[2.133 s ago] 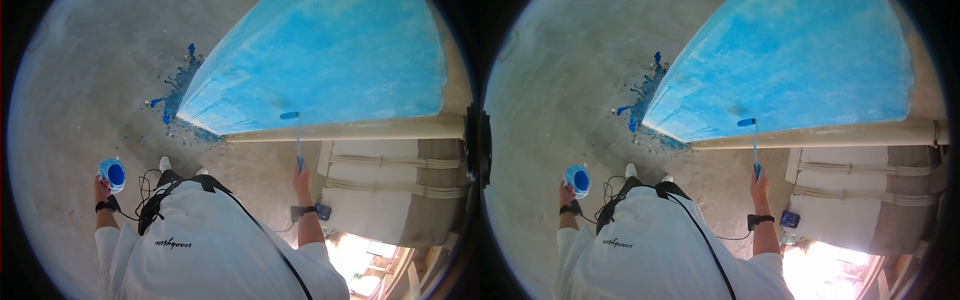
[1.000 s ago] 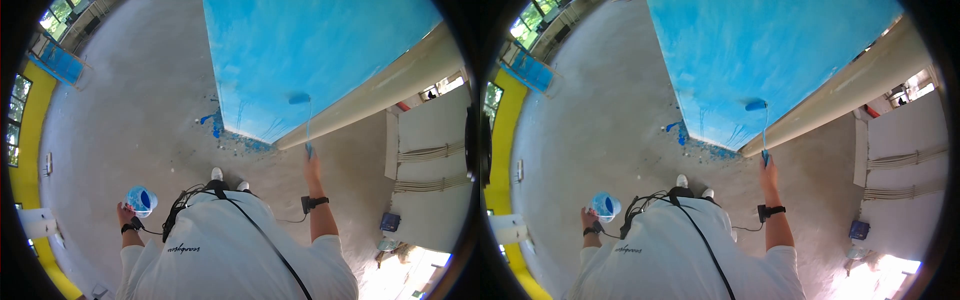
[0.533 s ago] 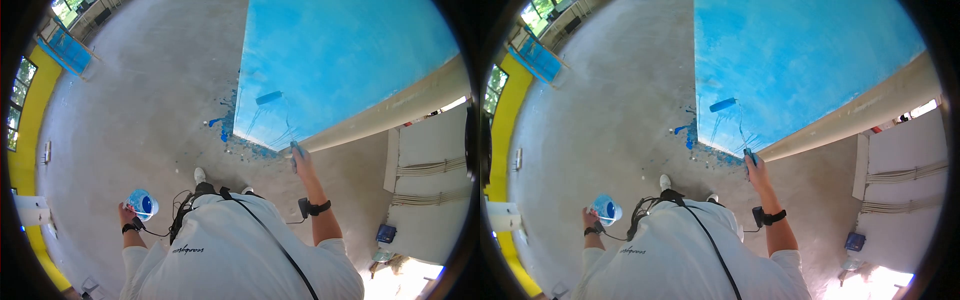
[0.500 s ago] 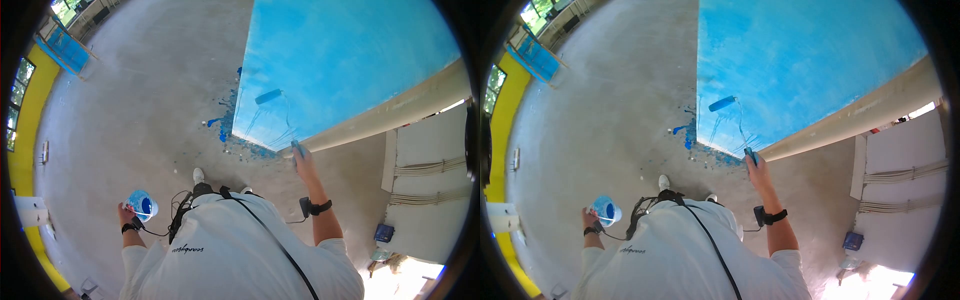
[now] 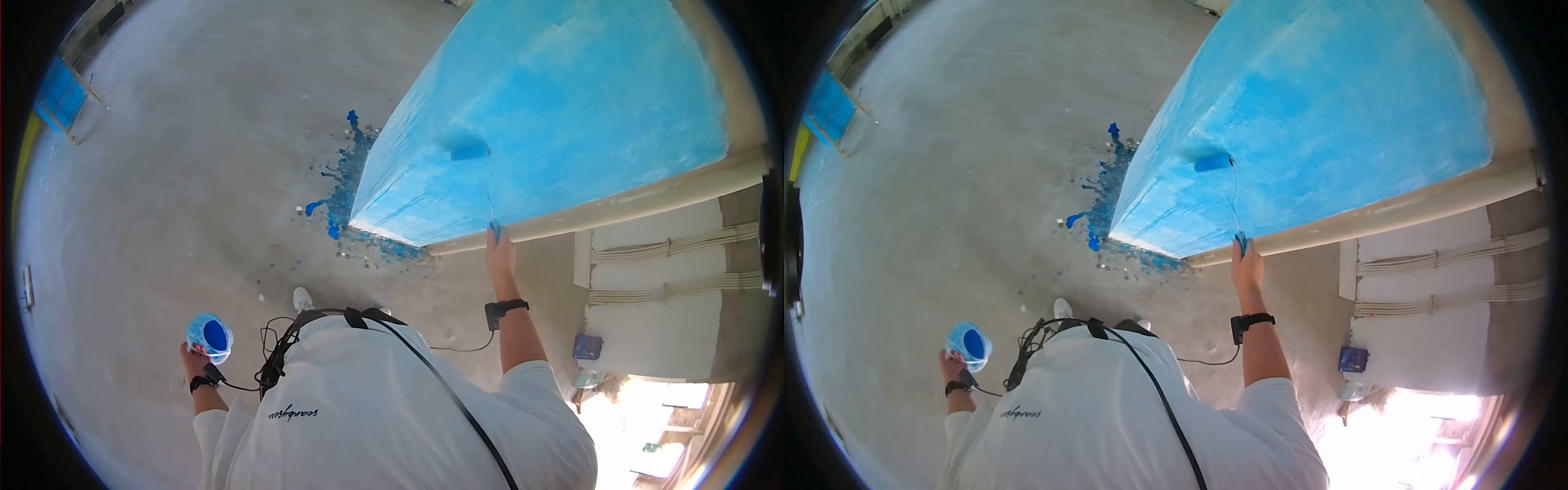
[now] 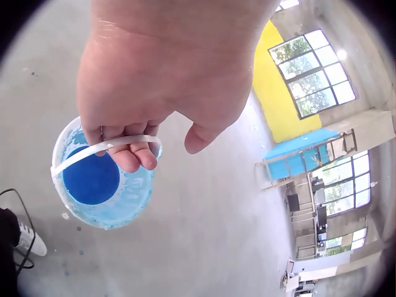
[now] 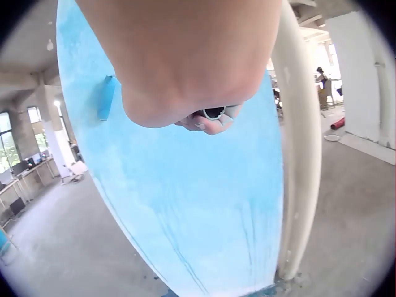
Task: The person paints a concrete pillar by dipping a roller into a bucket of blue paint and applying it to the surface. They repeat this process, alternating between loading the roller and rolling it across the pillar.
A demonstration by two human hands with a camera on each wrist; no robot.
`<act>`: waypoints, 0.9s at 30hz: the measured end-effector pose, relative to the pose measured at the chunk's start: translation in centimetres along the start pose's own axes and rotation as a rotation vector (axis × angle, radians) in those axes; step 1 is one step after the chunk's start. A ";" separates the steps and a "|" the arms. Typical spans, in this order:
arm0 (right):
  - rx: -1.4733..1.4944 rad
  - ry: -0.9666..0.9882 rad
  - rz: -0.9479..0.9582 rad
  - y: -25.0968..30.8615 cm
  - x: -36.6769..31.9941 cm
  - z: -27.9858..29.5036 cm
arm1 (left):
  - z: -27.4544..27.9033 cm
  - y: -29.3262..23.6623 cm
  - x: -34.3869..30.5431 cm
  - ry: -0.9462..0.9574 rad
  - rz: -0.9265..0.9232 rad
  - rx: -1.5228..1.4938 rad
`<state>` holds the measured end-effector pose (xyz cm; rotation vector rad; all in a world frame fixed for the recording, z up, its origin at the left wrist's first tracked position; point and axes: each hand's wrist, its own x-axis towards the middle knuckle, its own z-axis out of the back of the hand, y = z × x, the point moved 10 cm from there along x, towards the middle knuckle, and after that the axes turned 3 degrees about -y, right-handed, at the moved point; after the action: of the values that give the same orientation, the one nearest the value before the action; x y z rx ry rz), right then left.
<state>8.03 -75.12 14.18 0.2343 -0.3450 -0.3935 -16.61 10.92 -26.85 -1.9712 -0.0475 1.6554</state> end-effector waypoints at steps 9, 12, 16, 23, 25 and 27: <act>-0.093 -0.019 -0.021 2.8 1.3 0.3 | -8.7 -4.6 4.3 0.112 0.039 0.151; -0.161 -0.013 -0.036 0.9 0.5 0.2 | -10.8 -4.1 4.2 0.147 0.061 0.187; -0.229 0.028 -0.141 -3.8 -0.3 0.2 | -13.1 -3.6 3.0 0.193 0.068 0.181; -0.178 0.048 0.023 1.7 3.0 -0.5 | -14.9 -2.6 1.1 0.191 0.076 0.368; -0.172 0.065 0.041 0.6 2.7 -1.7 | -15.6 -2.4 0.5 0.231 0.073 0.394; -0.141 0.010 -0.010 -4.1 0.9 -2.2 | -15.9 -2.3 -0.7 0.165 0.067 0.316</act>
<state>8.31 -78.83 11.22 0.1000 -0.3054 -0.4248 -1.43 6.42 -23.88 -1.8718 0.3252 1.4333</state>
